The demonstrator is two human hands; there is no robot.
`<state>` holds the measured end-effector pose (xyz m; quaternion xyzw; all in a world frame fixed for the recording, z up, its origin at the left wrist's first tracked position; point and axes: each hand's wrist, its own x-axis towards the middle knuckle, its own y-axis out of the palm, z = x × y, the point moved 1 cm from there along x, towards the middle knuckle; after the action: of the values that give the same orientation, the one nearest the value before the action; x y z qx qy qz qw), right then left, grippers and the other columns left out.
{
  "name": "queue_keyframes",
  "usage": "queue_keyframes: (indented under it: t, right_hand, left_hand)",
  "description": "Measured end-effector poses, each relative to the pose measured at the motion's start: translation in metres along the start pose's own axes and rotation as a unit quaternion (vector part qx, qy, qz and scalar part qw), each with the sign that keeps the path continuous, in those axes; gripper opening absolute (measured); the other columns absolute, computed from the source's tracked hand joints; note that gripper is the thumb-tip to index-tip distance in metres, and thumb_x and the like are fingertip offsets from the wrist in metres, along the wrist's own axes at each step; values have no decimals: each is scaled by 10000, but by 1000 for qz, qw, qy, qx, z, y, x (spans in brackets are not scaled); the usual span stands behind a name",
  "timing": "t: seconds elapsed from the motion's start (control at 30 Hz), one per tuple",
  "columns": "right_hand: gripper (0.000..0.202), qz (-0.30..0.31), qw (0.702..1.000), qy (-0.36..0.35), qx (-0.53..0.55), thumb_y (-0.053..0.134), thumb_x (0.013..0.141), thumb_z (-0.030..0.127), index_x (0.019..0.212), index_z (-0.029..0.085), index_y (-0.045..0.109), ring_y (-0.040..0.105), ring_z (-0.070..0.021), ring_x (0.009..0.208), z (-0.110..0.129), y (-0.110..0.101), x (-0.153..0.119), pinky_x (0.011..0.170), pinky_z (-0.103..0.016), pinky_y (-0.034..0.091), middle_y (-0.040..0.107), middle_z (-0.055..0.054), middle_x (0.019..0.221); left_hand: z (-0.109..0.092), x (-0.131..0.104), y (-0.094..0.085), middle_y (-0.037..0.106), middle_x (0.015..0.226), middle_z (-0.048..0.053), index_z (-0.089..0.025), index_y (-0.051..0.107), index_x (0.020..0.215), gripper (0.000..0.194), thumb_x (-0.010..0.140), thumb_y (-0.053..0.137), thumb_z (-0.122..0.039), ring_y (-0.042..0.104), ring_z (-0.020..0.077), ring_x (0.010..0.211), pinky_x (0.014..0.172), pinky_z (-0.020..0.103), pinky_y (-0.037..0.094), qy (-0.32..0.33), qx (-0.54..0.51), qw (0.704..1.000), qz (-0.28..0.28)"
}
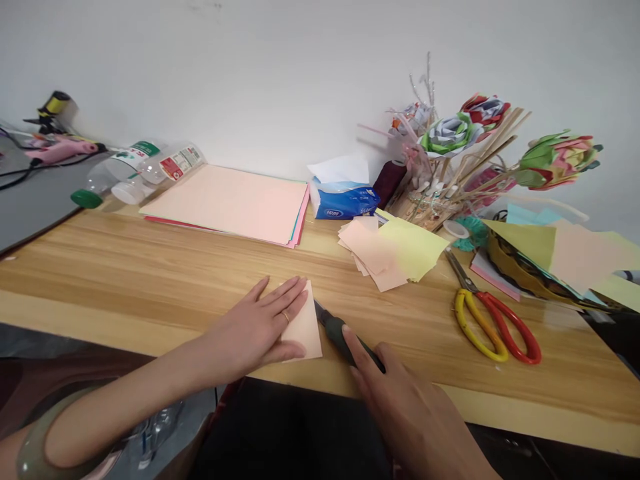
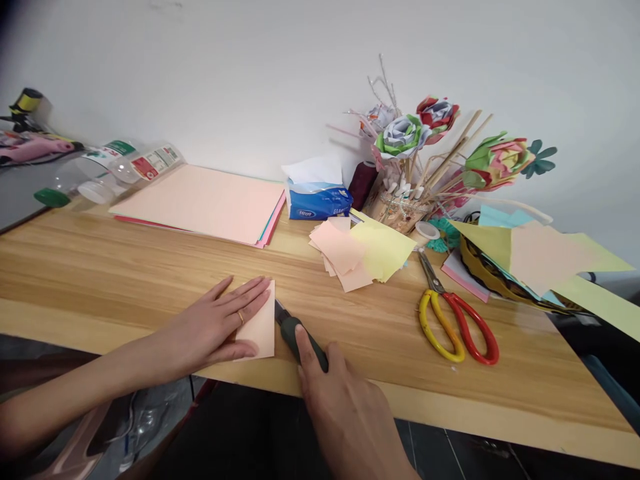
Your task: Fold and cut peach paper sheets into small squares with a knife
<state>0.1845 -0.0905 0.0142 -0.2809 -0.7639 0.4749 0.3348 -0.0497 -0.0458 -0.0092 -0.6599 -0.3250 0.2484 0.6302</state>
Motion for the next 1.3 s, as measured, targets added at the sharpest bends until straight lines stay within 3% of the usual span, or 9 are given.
queue_keyframes:
  t: [0.17,0.4,0.77,0.93,1.03,1.13,1.2,1.3]
  right_hand:
    - [401,-9,1000,-10,4,243,926,194,1290,135,401,513,-126,335,-3,6,1,275,-250,326,536,7,704]
    - [451,7,1000,-20,13,290,918,220,1360,152,350,493,-114,349,-8,15,4,275,-234,273,555,-10,736]
    - [445,2,1000,-27,4,273,929,244,1356,175,378,498,-99,354,-13,20,12,290,-230,268,566,-11,736]
    - [437,63,998,26,-14,447,883,237,1317,184,457,565,-134,420,-14,18,28,338,-240,344,583,-20,761]
    - [441,78,995,50,31,467,880,231,1319,201,456,594,-142,453,-23,13,34,348,-243,366,595,-13,782]
    - [428,28,993,87,76,366,930,239,1355,194,388,612,-138,495,-46,5,24,351,-235,384,612,-12,799]
    - [426,-23,986,152,58,302,956,275,1375,205,340,639,-156,560,-70,2,9,366,-241,406,641,-30,848]
    - [479,-32,962,273,-3,316,954,373,1389,171,315,671,-232,732,-111,3,-18,426,-291,452,666,-112,1019]
  left_hand:
    - [1,-1,1,192,1502,141,-154,22,1472,740,927,244,-605,192,235,1393,1109,465,129,7,-7,1000,-14]
    - [-1,0,-1,165,1512,139,-173,-137,1454,793,926,282,-592,178,230,1396,1113,441,160,0,-21,1000,-15]
    - [0,0,-1,184,1504,151,-167,-125,1457,790,928,296,-575,187,236,1393,1114,452,156,6,-28,1000,-10]
    - [0,0,-1,205,1495,160,-162,-99,1462,784,928,305,-569,206,247,1388,1102,480,187,3,-26,1000,-15]
    - [0,-1,-4,206,1492,164,-166,-38,1471,788,913,327,-586,215,268,1384,1088,514,212,5,-35,999,-1]
    - [3,0,-4,268,1478,148,-185,153,1467,672,933,303,-565,283,272,1361,1069,515,267,-9,-67,998,16]
    - [8,4,-4,362,1449,110,-208,341,1406,500,976,276,-457,364,240,1323,1061,458,313,-33,-97,995,-2]
    - [16,19,-11,476,1381,86,-196,488,1290,393,938,331,-274,435,234,1265,1032,405,358,-85,-136,986,-56]
